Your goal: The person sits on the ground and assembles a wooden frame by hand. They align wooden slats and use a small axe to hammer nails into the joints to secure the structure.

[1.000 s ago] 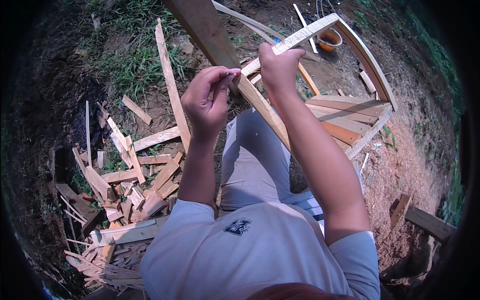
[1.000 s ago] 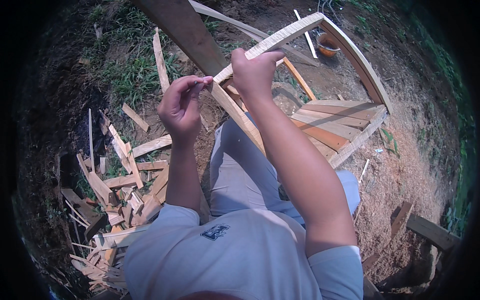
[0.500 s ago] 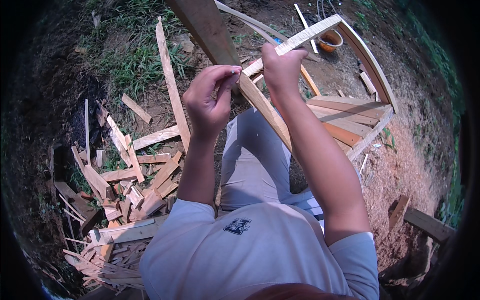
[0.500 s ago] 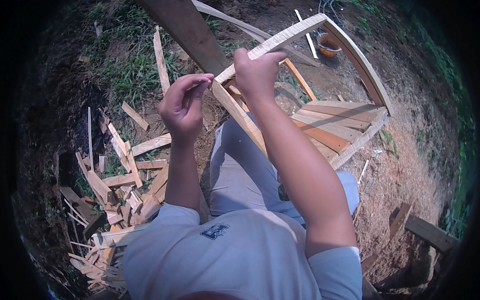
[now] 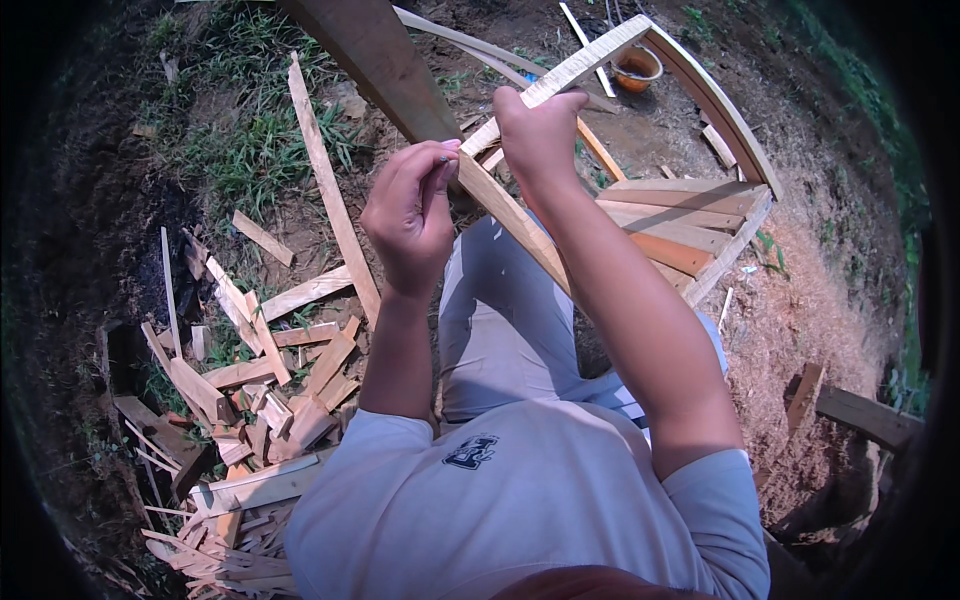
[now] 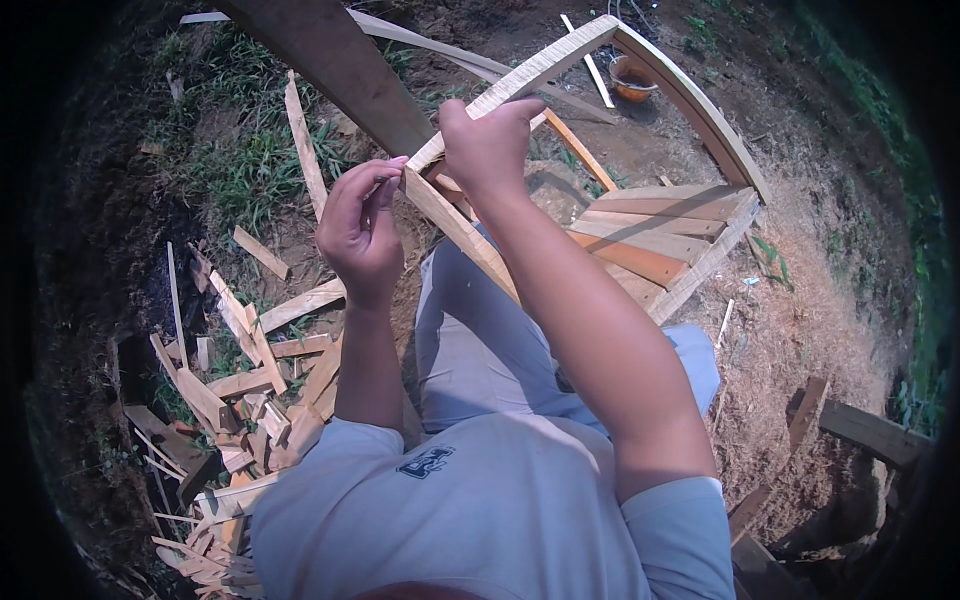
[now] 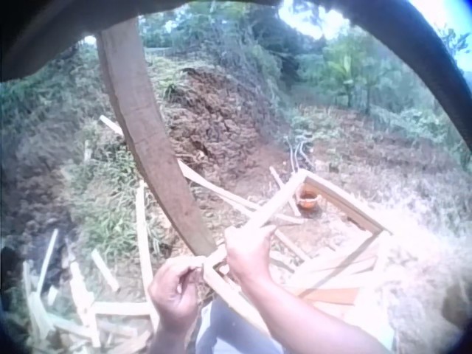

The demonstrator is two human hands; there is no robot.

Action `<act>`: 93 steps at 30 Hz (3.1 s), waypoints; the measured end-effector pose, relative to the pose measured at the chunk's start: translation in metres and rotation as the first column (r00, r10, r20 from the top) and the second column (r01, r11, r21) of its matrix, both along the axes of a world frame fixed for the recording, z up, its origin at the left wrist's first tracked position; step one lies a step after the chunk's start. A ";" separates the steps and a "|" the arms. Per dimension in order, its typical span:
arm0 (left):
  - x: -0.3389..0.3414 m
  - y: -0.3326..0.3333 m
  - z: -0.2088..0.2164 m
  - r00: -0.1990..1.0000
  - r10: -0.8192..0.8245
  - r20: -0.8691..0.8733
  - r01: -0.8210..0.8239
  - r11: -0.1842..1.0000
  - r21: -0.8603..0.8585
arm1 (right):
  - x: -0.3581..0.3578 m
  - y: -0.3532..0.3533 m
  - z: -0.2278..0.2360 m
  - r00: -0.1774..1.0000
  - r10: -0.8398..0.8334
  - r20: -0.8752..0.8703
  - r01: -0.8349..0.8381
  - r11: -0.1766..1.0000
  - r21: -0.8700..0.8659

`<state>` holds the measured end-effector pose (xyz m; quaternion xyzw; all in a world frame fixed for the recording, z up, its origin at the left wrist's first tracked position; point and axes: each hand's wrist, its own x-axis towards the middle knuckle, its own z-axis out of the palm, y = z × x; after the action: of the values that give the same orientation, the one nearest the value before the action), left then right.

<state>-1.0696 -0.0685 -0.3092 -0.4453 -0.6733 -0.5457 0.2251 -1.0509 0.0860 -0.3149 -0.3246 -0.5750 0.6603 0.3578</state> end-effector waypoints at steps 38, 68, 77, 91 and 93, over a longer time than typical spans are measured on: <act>-0.059 -0.011 0.021 0.853 -0.493 0.170 0.514 0.851 -0.112 | -0.005 0.010 -0.018 0.986 -0.043 -0.160 0.042 0.999 -0.015; -0.043 -0.012 0.038 0.897 -0.431 -0.098 0.384 0.870 -0.309 | 0.005 0.003 -0.003 0.999 0.018 -0.031 -0.018 1.000 0.003; -0.031 -0.010 0.031 0.925 -0.296 -0.239 0.214 0.924 -0.318 | -0.006 0.007 -0.010 0.994 0.004 0.111 -0.007 1.000 0.020; -0.031 -0.002 -0.009 0.959 -0.248 -0.139 0.218 0.954 -0.204 | 0.099 0.051 0.053 0.934 0.210 0.289 -0.270 0.945 0.185; -0.029 -0.015 -0.011 0.977 -0.177 -0.123 0.149 0.967 -0.204 | 0.185 0.066 0.054 0.977 -0.028 0.211 -0.099 0.817 0.567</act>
<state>-1.0987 -0.0838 -0.3197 -0.5562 -0.6668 -0.4616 0.1816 -0.8662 0.1525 -0.2613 -0.2584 -0.7877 0.4247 0.3639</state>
